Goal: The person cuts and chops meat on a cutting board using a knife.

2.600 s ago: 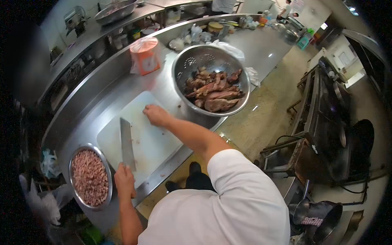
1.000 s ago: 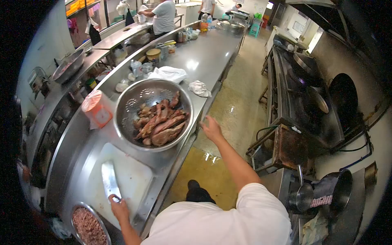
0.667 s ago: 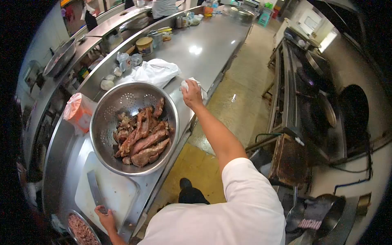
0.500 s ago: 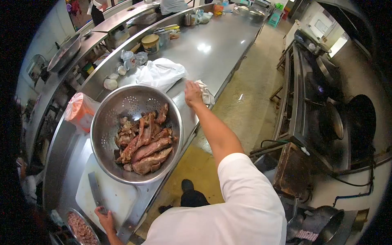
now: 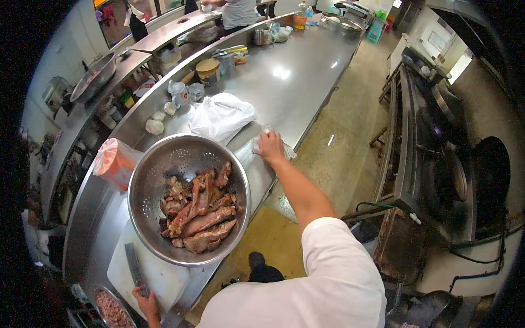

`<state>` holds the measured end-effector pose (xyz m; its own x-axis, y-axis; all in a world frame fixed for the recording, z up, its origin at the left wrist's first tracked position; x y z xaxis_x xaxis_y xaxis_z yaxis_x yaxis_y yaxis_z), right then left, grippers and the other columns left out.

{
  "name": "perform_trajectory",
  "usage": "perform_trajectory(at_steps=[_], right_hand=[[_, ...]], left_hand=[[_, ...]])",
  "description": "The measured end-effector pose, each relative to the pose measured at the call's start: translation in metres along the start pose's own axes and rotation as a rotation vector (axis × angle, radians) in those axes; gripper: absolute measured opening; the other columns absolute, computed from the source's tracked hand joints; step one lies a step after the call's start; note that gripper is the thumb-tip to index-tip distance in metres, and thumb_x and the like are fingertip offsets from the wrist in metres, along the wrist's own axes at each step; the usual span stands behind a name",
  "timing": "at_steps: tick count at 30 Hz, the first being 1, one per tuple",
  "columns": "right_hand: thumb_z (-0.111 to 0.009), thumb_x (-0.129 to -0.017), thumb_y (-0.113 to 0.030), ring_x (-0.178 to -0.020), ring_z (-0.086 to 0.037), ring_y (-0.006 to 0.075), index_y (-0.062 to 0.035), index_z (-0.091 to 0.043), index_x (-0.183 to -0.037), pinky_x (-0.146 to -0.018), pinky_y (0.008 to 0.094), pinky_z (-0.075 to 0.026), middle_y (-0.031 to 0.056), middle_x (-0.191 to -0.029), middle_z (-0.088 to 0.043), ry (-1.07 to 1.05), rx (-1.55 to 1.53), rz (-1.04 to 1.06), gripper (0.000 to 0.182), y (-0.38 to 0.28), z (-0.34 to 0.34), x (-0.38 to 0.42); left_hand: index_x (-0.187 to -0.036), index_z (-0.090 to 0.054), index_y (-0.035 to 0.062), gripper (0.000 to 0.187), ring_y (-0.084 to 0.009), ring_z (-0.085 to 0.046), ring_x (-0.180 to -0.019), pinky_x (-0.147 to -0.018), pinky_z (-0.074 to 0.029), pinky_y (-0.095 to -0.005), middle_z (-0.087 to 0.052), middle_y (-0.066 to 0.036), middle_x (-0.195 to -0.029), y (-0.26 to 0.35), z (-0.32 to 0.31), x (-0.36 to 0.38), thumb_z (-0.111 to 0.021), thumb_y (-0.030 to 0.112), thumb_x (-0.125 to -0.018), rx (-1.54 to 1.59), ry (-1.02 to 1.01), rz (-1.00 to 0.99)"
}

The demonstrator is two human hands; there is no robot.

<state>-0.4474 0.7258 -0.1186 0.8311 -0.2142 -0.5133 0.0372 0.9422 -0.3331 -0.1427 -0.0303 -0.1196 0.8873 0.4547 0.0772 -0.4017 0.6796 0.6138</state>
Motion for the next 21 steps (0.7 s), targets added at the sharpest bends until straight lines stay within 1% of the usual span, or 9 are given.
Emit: perform_trajectory(at_steps=[2,5,11,14,15,16,18,20,21], right_hand=[[-0.066,-0.094,-0.034,-0.11,-0.057,0.0356,-0.0097,-0.064,-0.108,-0.093,0.0507,-0.05,0.014,-0.113,-0.059,-0.046,0.181,-0.023,0.028,-0.005,-0.01,0.018],[-0.063,-0.096,-0.039,-0.105,-0.062,0.0355,-0.0087,-0.064,-0.103,-0.088,0.0507,-0.053,0.0143,-0.108,-0.064,-0.088,0.161,-0.071,0.031,-0.003,-0.015,0.014],[-0.058,-0.099,-0.043,-0.086,-0.071,0.0407,-0.0065,-0.067,-0.091,-0.078,0.0529,-0.057,0.0182,-0.091,-0.072,-0.181,0.078,-0.167,0.038,0.009,-0.026,0.003],[-0.054,-0.101,-0.034,-0.092,-0.068,0.0406,-0.0072,-0.067,-0.091,-0.079,0.0524,-0.057,0.0194,-0.097,-0.069,-0.25,0.14,-0.115,0.031,0.025,-0.057,0.006],[-0.049,-0.101,-0.031,-0.091,-0.068,0.0409,-0.0043,-0.067,-0.089,-0.079,0.0528,-0.056,0.0195,-0.095,-0.068,-0.209,0.093,-0.118,0.035,0.017,-0.042,0.007],[-0.049,-0.1,-0.028,-0.089,-0.067,0.0427,-0.0022,-0.066,-0.09,-0.078,0.0543,-0.055,0.0202,-0.094,-0.067,-0.245,0.192,0.091,0.032,0.009,-0.05,0.004],[-0.06,-0.094,-0.023,-0.101,-0.066,0.0448,-0.001,-0.066,-0.103,-0.087,0.0518,-0.054,0.026,-0.104,-0.068,-0.381,0.053,-0.003,0.025,0.017,-0.037,0.001],[-0.064,-0.09,-0.02,-0.109,-0.065,0.0448,-0.0006,-0.067,-0.113,-0.091,0.0505,-0.054,0.0279,-0.11,-0.068,-0.665,0.057,-0.043,0.03,0.008,-0.023,-0.011],[-0.066,-0.089,-0.02,-0.108,-0.066,0.0439,-0.0017,-0.068,-0.114,-0.092,0.0492,-0.054,0.0276,-0.111,-0.069,-0.504,0.027,-0.006,0.031,-0.007,-0.001,-0.021]], left_hand=[[-0.131,-0.043,0.0121,0.058,-0.0221,-0.06,-0.072,-0.068,-0.049,-0.036,-0.065,-0.01,-0.103,-0.006,0.001,0.0,-0.072,0.001,-0.082,-0.031,-0.006,0.043],[-0.13,-0.043,0.0123,0.058,-0.0215,-0.06,-0.071,-0.066,-0.049,-0.0357,-0.064,-0.009,-0.105,-0.014,-0.003,-0.001,-0.072,0.001,-0.082,0.063,-0.021,-0.022],[-0.131,-0.043,0.0118,0.057,-0.0243,-0.065,-0.078,-0.073,-0.052,-0.0367,-0.065,-0.011,-0.107,-0.021,-0.004,-0.007,-0.073,0.004,-0.083,0.001,-0.028,-0.012],[-0.131,-0.045,0.0125,0.055,-0.0312,-0.069,-0.087,-0.083,-0.053,-0.0417,-0.067,-0.015,-0.111,-0.024,0.0,-0.005,-0.073,0.008,-0.085,-0.095,0.051,-0.149],[-0.131,-0.045,0.013,0.054,-0.0332,-0.069,-0.09,-0.085,-0.053,-0.0432,-0.067,-0.016,-0.111,-0.017,0.001,-0.004,-0.074,0.009,-0.085,-0.164,0.076,-0.226],[-0.132,-0.045,0.0137,0.055,-0.0335,-0.07,-0.089,-0.085,-0.053,-0.0432,-0.068,-0.016,-0.107,-0.012,0.002,-0.002,-0.074,0.011,-0.086,-0.123,0.044,-0.129],[-0.132,-0.045,0.0147,0.055,-0.0342,-0.07,-0.088,-0.084,-0.053,-0.0436,-0.07,-0.016,-0.099,0.001,0.004,0.001,-0.075,0.014,-0.086,-0.114,0.008,-0.025],[-0.133,-0.044,0.0152,0.056,-0.035,-0.071,-0.087,-0.082,-0.053,-0.0447,-0.071,-0.016,-0.094,-0.002,0.003,0.0,-0.075,0.016,-0.086,-0.117,-0.018,0.015],[-0.133,-0.043,0.0154,0.057,-0.0355,-0.071,-0.085,-0.081,-0.053,-0.0453,-0.072,-0.016,-0.092,-0.011,0.001,-0.002,-0.075,0.017,-0.086,-0.09,-0.033,0.044]])
Point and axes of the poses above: each hand's wrist, its own x-axis away from the middle knuckle, its own z-axis out of the back of the hand, y = z × x, the point moved 8 cm from there along -x, towards the middle knuckle
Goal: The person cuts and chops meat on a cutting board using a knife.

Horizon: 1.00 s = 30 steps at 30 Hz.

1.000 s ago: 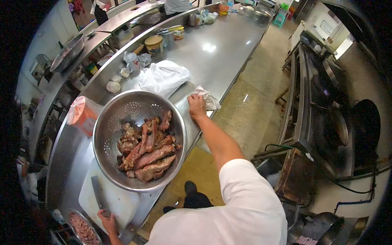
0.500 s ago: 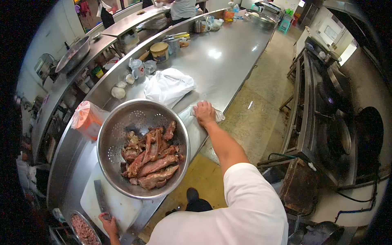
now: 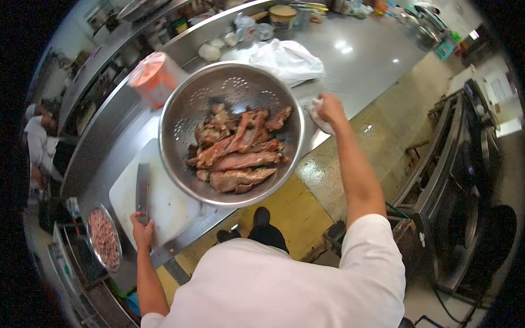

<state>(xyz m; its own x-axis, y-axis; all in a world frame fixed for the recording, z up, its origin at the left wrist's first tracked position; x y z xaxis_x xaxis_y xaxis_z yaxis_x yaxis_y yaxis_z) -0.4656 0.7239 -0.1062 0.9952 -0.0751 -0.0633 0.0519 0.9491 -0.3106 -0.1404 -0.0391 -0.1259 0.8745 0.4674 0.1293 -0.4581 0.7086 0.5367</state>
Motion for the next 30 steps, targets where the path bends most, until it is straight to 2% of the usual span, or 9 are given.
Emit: perform_trajectory(at_steps=[3,7,12,13,15,18,22,28,30], right_hand=[[-0.068,-0.089,-0.021,-0.104,-0.068,0.041,-0.0047,-0.07,-0.113,-0.091,0.0465,-0.054,0.024,-0.108,-0.071,0.285,-0.183,0.175,0.029,-0.065,0.066,0.005],[-0.07,-0.088,-0.02,-0.1,-0.068,0.0395,-0.0061,-0.07,-0.114,-0.091,0.0474,-0.053,0.0215,-0.105,-0.072,0.005,-0.499,0.214,0.029,-0.177,0.105,0.039],[-0.074,-0.083,-0.017,-0.108,-0.063,0.0368,-0.0073,-0.073,-0.107,-0.096,0.0427,-0.052,0.0162,-0.109,-0.071,0.088,0.08,0.46,0.026,-0.23,0.096,0.081],[-0.076,-0.078,-0.016,-0.114,-0.06,0.0357,-0.0087,-0.075,-0.105,-0.1,0.0439,-0.05,0.0127,-0.111,-0.07,-0.075,0.252,0.33,0.027,-0.231,0.075,0.083],[-0.064,-0.086,-0.018,-0.114,-0.059,0.0302,-0.0118,-0.078,-0.095,-0.102,0.0513,-0.043,0.0081,-0.107,-0.072,0.002,0.62,0.455,0.018,-0.231,0.041,0.097],[-0.06,-0.086,-0.02,-0.114,-0.062,0.0315,-0.0119,-0.079,-0.088,-0.093,0.0495,-0.045,0.0084,-0.104,-0.074,0.032,0.578,0.402,0.02,-0.23,0.046,0.1],[-0.066,-0.087,-0.024,-0.091,-0.072,0.0393,-0.0074,-0.078,-0.088,-0.079,0.0483,-0.056,0.0193,-0.096,-0.076,-0.029,0.599,0.2,0.021,-0.234,0.085,0.106],[-0.072,-0.089,-0.033,-0.079,-0.068,0.0255,0.0013,-0.073,-0.096,-0.075,0.0395,-0.055,0.015,-0.086,-0.073,-0.147,-0.111,0.006,0.035,-0.31,0.124,0.167],[-0.072,-0.094,-0.02,-0.078,-0.062,0.0118,-0.0037,-0.07,-0.108,-0.068,0.0286,-0.051,0.0039,-0.085,-0.067,-0.126,-0.798,0.187,0.022,-0.346,0.082,0.175]], left_hand=[[-0.133,-0.043,0.0155,0.057,-0.036,-0.071,-0.083,-0.078,-0.053,-0.0467,-0.072,-0.017,-0.092,-0.002,0.0,0.0,-0.076,0.019,-0.086,0.032,0.023,-0.008],[-0.132,-0.043,0.0156,0.056,-0.0368,-0.072,-0.084,-0.077,-0.053,-0.0484,-0.073,-0.018,-0.09,0.012,0.005,0.003,-0.076,0.022,-0.087,-0.077,0.006,0.015],[-0.131,-0.042,0.017,0.056,-0.0415,-0.071,-0.084,-0.078,-0.052,-0.0513,-0.072,-0.02,-0.089,0.005,0.003,0.003,-0.076,0.025,-0.087,-0.043,0.016,-0.022],[-0.131,-0.042,0.0178,0.055,-0.0435,-0.071,-0.085,-0.078,-0.051,-0.0526,-0.072,-0.02,-0.088,0.007,0.004,0.003,-0.075,0.025,-0.087,-0.056,0.025,-0.044],[-0.131,-0.041,0.0185,0.056,-0.0453,-0.07,-0.085,-0.079,-0.05,-0.0539,-0.072,-0.021,-0.088,0.008,0.003,0.003,-0.075,0.025,-0.087,-0.065,0.029,-0.083],[-0.131,-0.04,0.0199,0.056,-0.0473,-0.069,-0.086,-0.079,-0.05,-0.0555,-0.072,-0.021,-0.088,0.008,0.003,0.0,-0.075,0.024,-0.087,-0.06,0.02,-0.106],[-0.131,-0.04,0.0195,0.056,-0.0476,-0.069,-0.089,-0.079,-0.049,-0.057,-0.072,-0.02,-0.089,0.005,0.006,0.006,-0.074,0.025,-0.087,-0.037,-0.04,-0.089],[-0.131,-0.04,0.0151,0.055,-0.0481,-0.068,-0.096,-0.084,-0.049,-0.0575,-0.071,-0.024,-0.105,0.003,-0.001,-0.002,-0.071,0.022,-0.087,-0.011,-0.133,-0.233],[-0.132,-0.041,0.0125,0.052,-0.0482,-0.067,-0.099,-0.088,-0.049,-0.0566,-0.07,-0.025,-0.111,0.005,-0.001,-0.002,-0.067,0.021,-0.088,0.05,-0.133,-0.301]])
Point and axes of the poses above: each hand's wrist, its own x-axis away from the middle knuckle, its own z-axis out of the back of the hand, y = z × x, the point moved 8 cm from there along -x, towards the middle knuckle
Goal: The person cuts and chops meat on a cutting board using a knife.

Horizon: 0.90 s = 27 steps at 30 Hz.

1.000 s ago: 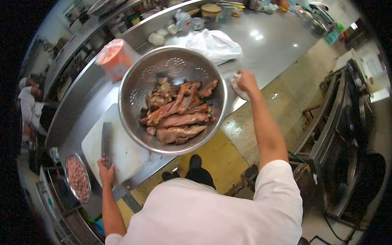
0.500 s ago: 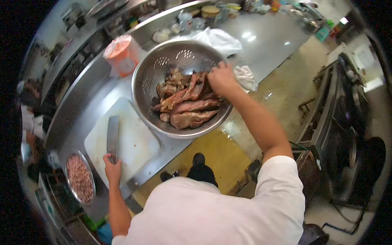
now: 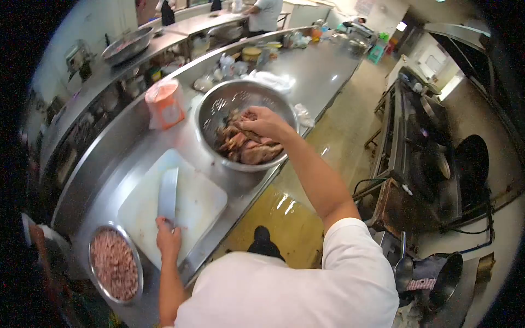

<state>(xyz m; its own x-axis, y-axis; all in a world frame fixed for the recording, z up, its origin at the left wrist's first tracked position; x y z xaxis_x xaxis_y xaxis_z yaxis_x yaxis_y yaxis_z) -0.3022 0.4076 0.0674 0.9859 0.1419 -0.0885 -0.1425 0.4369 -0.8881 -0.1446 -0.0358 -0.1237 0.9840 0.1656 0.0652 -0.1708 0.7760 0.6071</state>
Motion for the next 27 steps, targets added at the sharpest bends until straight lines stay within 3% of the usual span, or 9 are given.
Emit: perform_trajectory(at_steps=[3,6,7,10,13,16,18,21,27], right_hand=[[-0.07,-0.096,-0.01,-0.083,-0.061,0.0063,-0.0048,-0.065,-0.123,-0.065,0.0247,-0.049,-0.0002,-0.091,-0.066,-0.193,-0.476,-0.202,0.028,-0.011,-0.107,0.026],[-0.07,-0.092,-0.01,-0.076,-0.061,0.0073,-0.0032,-0.063,-0.126,-0.063,0.0239,-0.05,-0.0031,-0.081,-0.059,-0.277,-0.317,-0.204,0.035,-0.004,-0.19,0.034],[-0.069,-0.09,-0.009,-0.071,-0.059,0.0083,-0.002,-0.064,-0.112,-0.058,0.0253,-0.051,0.0018,-0.082,-0.063,-0.273,-0.359,-0.212,0.024,0.001,-0.212,0.033],[-0.068,-0.094,-0.018,-0.073,-0.062,0.0119,-0.0012,-0.066,-0.11,-0.059,0.0265,-0.053,0.0082,-0.089,-0.069,-0.321,-0.063,-0.207,0.023,0.012,-0.262,0.038],[-0.067,-0.098,-0.019,-0.081,-0.063,0.0114,0.0004,-0.064,-0.118,-0.067,0.0261,-0.055,0.0056,-0.092,-0.066,-0.374,-0.215,-0.272,0.028,0.048,-0.312,0.034],[-0.062,-0.099,-0.019,-0.078,-0.064,0.0133,-0.0005,-0.069,-0.11,-0.07,0.0301,-0.056,0.0104,-0.09,-0.07,-0.402,-0.28,-0.319,0.023,0.059,-0.32,0.04],[-0.062,-0.099,-0.012,-0.084,-0.068,0.0184,-0.0002,-0.069,-0.113,-0.077,0.0328,-0.057,0.0102,-0.096,-0.07,-0.484,-0.166,-0.161,0.02,0.057,-0.318,0.037],[-0.069,-0.094,-0.009,-0.092,-0.069,0.0308,-0.0064,-0.069,-0.114,-0.08,0.0381,-0.056,0.0122,-0.105,-0.065,-0.208,0.053,0.337,0.02,0.036,-0.298,0.033],[-0.069,-0.09,-0.004,-0.095,-0.068,0.033,-0.0074,-0.069,-0.109,-0.082,0.0386,-0.056,0.0131,-0.105,-0.065,-0.262,0.082,0.328,0.019,0.033,-0.305,0.034]], left_hand=[[-0.132,-0.042,0.0093,0.051,-0.0477,-0.067,-0.102,-0.09,-0.049,-0.056,-0.07,-0.024,-0.111,0.002,0.003,0.0,-0.064,0.021,-0.088,0.024,0.05,-0.098],[-0.125,-0.049,0.0058,0.039,-0.0518,-0.066,-0.098,-0.086,-0.05,-0.0572,-0.07,-0.029,-0.103,0.004,0.014,0.001,-0.061,0.02,-0.091,0.098,-0.076,-0.091],[-0.122,-0.052,0.004,0.035,-0.053,-0.065,-0.095,-0.086,-0.05,-0.0574,-0.07,-0.031,-0.098,0.014,0.028,0.006,-0.059,0.019,-0.092,0.109,-0.145,-0.031],[-0.116,-0.056,-0.0003,0.027,-0.0538,-0.065,-0.093,-0.086,-0.05,-0.057,-0.069,-0.032,-0.092,0.033,0.059,0.027,-0.055,0.017,-0.095,0.135,-0.054,-0.078],[-0.119,-0.055,-0.004,0.031,-0.0497,-0.066,-0.09,-0.08,-0.05,-0.0533,-0.067,-0.031,-0.091,0.026,0.058,0.039,-0.054,0.018,-0.097,0.135,-0.043,-0.065],[-0.116,-0.054,-0.0044,0.028,-0.0501,-0.066,-0.09,-0.08,-0.05,-0.0545,-0.067,-0.031,-0.09,0.018,0.046,0.048,-0.053,0.016,-0.097,0.126,-0.156,-0.01],[-0.112,-0.053,-0.0049,0.025,-0.0518,-0.065,-0.09,-0.08,-0.049,-0.0563,-0.066,-0.031,-0.09,0.012,0.041,0.054,-0.052,0.015,-0.098,0.09,-0.138,0.022],[-0.108,-0.051,-0.0047,0.022,-0.0541,-0.063,-0.091,-0.08,-0.047,-0.0583,-0.066,-0.033,-0.09,0.013,0.041,0.053,-0.052,0.015,-0.098,-0.008,-0.104,0.021],[-0.109,-0.053,-0.0042,0.022,-0.0551,-0.064,-0.091,-0.084,-0.047,-0.0613,-0.066,-0.036,-0.091,0.03,0.052,0.052,-0.05,0.017,-0.101,-0.027,-0.132,0.054]])
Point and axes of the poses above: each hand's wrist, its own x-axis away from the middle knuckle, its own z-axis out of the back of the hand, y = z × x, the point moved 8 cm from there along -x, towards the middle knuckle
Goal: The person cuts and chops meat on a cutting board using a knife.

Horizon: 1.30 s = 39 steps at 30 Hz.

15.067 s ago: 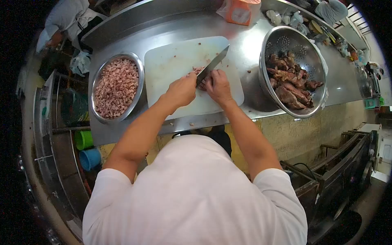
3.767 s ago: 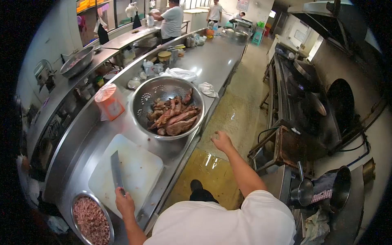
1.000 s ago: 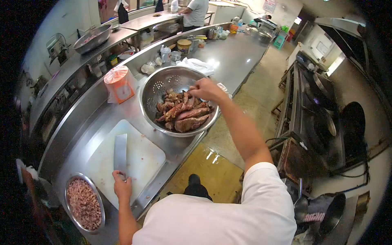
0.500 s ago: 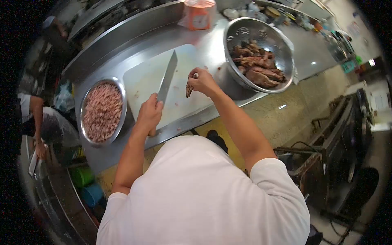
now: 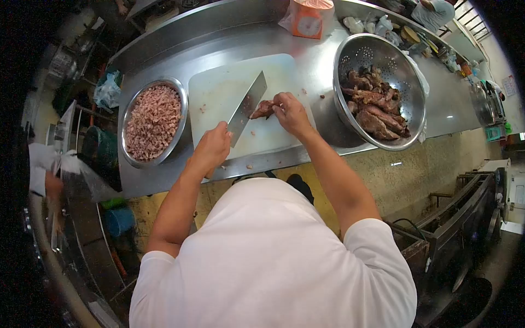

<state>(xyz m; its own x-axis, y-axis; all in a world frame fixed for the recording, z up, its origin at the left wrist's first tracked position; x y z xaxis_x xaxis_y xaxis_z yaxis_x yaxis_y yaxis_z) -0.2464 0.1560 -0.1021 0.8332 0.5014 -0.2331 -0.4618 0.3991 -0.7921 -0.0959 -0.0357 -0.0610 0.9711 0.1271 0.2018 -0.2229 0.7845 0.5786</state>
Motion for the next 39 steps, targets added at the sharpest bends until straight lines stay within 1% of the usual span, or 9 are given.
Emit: perform_trajectory(at_steps=[4,9,11,15,17,24,30,35,39], right_hand=[[-0.069,-0.089,-0.004,-0.094,-0.067,0.0336,-0.0071,-0.069,-0.105,-0.082,0.0401,-0.056,0.0128,-0.105,-0.065,0.035,-0.033,0.037,0.017,-0.001,-0.002,-0.001],[-0.068,-0.084,-0.002,-0.091,-0.065,0.037,-0.0059,-0.068,-0.103,-0.083,0.0429,-0.054,0.0144,-0.102,-0.064,0.059,0.154,0.221,0.019,-0.017,-0.001,-0.001],[-0.068,-0.083,-0.002,-0.091,-0.065,0.037,-0.0055,-0.068,-0.102,-0.082,0.0432,-0.054,0.0143,-0.1,-0.063,0.023,0.109,0.195,0.019,-0.012,-0.002,-0.005],[-0.066,-0.083,-0.003,-0.089,-0.065,0.0366,-0.0046,-0.066,-0.099,-0.079,0.0442,-0.053,0.0137,-0.096,-0.063,-0.042,0.074,0.135,0.016,-0.007,-0.003,-0.008],[-0.066,-0.083,-0.003,-0.089,-0.065,0.0367,-0.0046,-0.065,-0.099,-0.079,0.044,-0.053,0.0137,-0.096,-0.063,-0.052,0.092,0.127,0.016,-0.009,-0.003,-0.009],[-0.066,-0.083,-0.003,-0.087,-0.065,0.0375,-0.0052,-0.065,-0.099,-0.078,0.0438,-0.053,0.0147,-0.097,-0.063,-0.045,0.127,0.084,0.017,-0.003,-0.008,-0.009],[-0.066,-0.081,-0.003,-0.091,-0.065,0.0394,-0.0056,-0.067,-0.095,-0.079,0.0444,-0.054,0.0164,-0.099,-0.064,0.018,0.059,0.032,0.014,-0.004,-0.007,-0.005],[-0.066,-0.075,-0.001,-0.092,-0.065,0.0383,-0.0062,-0.065,-0.091,-0.083,0.0452,-0.054,0.0159,-0.097,-0.064,0.005,-0.05,0.018,0.018,0.008,-0.013,-0.002],[-0.061,-0.078,0.001,-0.096,-0.063,0.0408,-0.005,-0.065,-0.092,-0.084,0.0465,-0.053,0.0181,-0.098,-0.062,0.045,-0.038,0.052,0.016,0.009,-0.017,-0.003]], left_hand=[[-0.105,-0.052,-0.0038,0.023,-0.0544,-0.063,-0.09,-0.08,-0.047,-0.0595,-0.065,-0.034,-0.088,0.0,0.005,0.006,-0.052,0.019,-0.102,-0.029,-0.029,-0.004],[-0.102,-0.052,-0.0039,0.025,-0.0532,-0.062,-0.087,-0.075,-0.047,-0.0556,-0.064,-0.031,-0.086,0.001,0.011,0.023,-0.054,0.021,-0.102,0.016,-0.063,0.002],[-0.102,-0.052,-0.0035,0.024,-0.0526,-0.062,-0.084,-0.073,-0.047,-0.0542,-0.064,-0.031,-0.085,0.0,0.019,0.027,-0.054,0.021,-0.102,0.091,0.035,0.017],[-0.101,-0.051,-0.0036,0.024,-0.0523,-0.062,-0.084,-0.072,-0.047,-0.0544,-0.063,-0.031,-0.084,0.012,0.032,0.03,-0.053,0.021,-0.103,0.103,0.02,-0.01],[-0.099,-0.049,-0.0037,0.025,-0.0517,-0.062,-0.082,-0.072,-0.046,-0.0551,-0.063,-0.031,-0.082,0.012,0.026,0.027,-0.052,0.02,-0.103,0.041,-0.063,-0.08],[-0.098,-0.048,-0.0043,0.026,-0.0515,-0.063,-0.082,-0.073,-0.046,-0.0565,-0.063,-0.03,-0.081,0.01,0.014,0.005,-0.052,0.021,-0.104,0.037,-0.153,-0.047],[-0.103,-0.05,-0.0037,0.024,-0.0535,-0.063,-0.089,-0.078,-0.046,-0.0588,-0.066,-0.033,-0.09,0.012,0.024,0.015,-0.05,0.02,-0.106,-0.104,-0.209,-0.01],[-0.118,-0.053,-0.0035,0.029,-0.0561,-0.061,-0.102,-0.087,-0.047,-0.0604,-0.066,-0.036,-0.103,0.013,-0.012,-0.011,-0.052,0.022,-0.104,-0.077,-0.179,0.048],[-0.109,-0.054,-0.0043,0.026,-0.0551,-0.063,-0.097,-0.084,-0.048,-0.0613,-0.066,-0.036,-0.097,-0.003,0.01,0.014,-0.051,0.021,-0.103,-0.069,-0.194,-0.068]])
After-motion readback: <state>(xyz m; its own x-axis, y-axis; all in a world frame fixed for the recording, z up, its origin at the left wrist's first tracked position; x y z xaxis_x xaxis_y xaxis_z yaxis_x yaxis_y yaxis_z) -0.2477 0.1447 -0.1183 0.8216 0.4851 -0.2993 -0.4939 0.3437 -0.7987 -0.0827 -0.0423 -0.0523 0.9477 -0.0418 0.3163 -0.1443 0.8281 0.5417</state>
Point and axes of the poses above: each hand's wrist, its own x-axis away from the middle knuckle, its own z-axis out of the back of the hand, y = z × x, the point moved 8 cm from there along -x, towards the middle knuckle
